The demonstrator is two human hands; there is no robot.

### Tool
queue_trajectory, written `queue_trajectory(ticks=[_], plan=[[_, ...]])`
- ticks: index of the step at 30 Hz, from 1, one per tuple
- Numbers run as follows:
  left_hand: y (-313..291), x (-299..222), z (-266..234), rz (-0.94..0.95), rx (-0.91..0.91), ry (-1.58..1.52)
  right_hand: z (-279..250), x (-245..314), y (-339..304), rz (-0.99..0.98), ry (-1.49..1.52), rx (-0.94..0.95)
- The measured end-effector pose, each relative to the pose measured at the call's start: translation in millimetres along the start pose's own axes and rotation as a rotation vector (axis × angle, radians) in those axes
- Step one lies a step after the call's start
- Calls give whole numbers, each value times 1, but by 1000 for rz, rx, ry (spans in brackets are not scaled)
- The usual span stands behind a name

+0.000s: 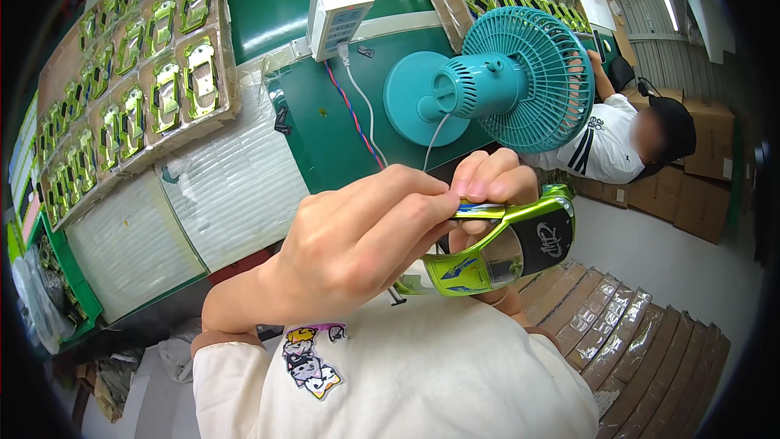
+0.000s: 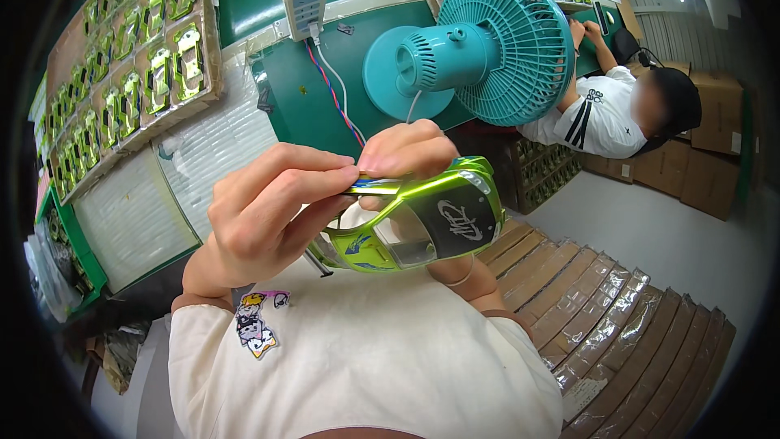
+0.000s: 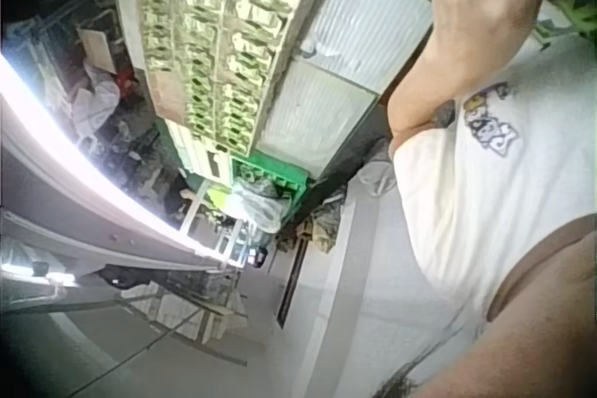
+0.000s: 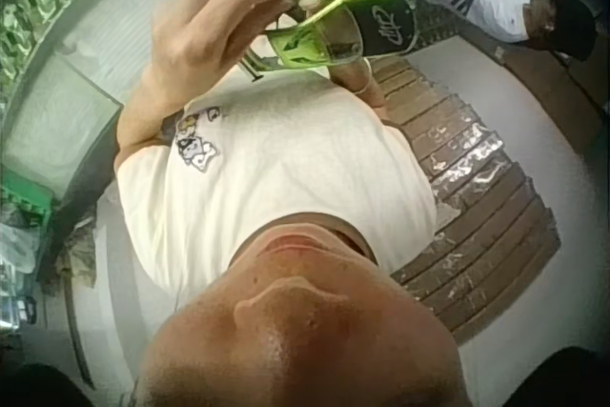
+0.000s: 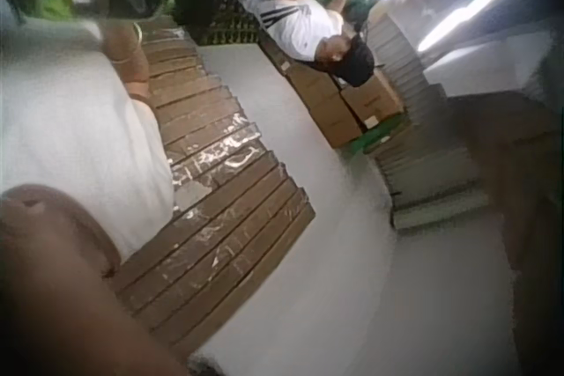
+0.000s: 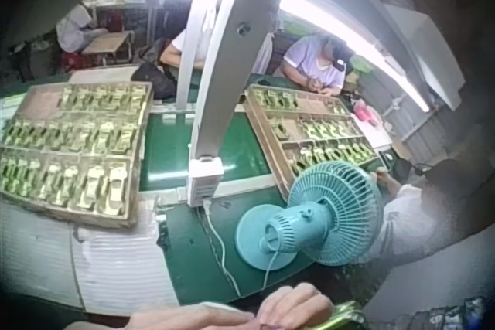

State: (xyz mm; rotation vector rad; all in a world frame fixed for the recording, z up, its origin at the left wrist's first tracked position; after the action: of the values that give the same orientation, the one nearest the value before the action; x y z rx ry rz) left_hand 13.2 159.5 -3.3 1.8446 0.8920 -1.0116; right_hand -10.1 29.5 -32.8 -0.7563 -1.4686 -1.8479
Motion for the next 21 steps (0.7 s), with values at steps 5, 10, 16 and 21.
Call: queue_trajectory(ticks=[5, 10, 16, 21], plan=[[-2, -2, 1, -22, 13, 54, -1, 1, 1, -9, -33, 54], [-2, 1, 1, -58, 41, 30, -1, 3, 0, 1, -79, 74], [1, 12, -3, -89, 58, -176, 1, 4, 3, 14, -39, 94], [1, 16, -4, -150, 182, -328, -3, -1, 7, 27, 161, -39]])
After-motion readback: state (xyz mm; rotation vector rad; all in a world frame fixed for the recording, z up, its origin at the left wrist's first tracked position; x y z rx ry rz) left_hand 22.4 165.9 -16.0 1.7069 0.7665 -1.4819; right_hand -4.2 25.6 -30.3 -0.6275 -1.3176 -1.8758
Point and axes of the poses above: each hand's wrist, its own y-axis towards the middle knuckle, its own z-axis out of the palm, x = y × z, the point moved 7 cm from there along y, towards the middle knuckle, and after that the axes turned 15 degrees about -z, right-handed, at the moved point
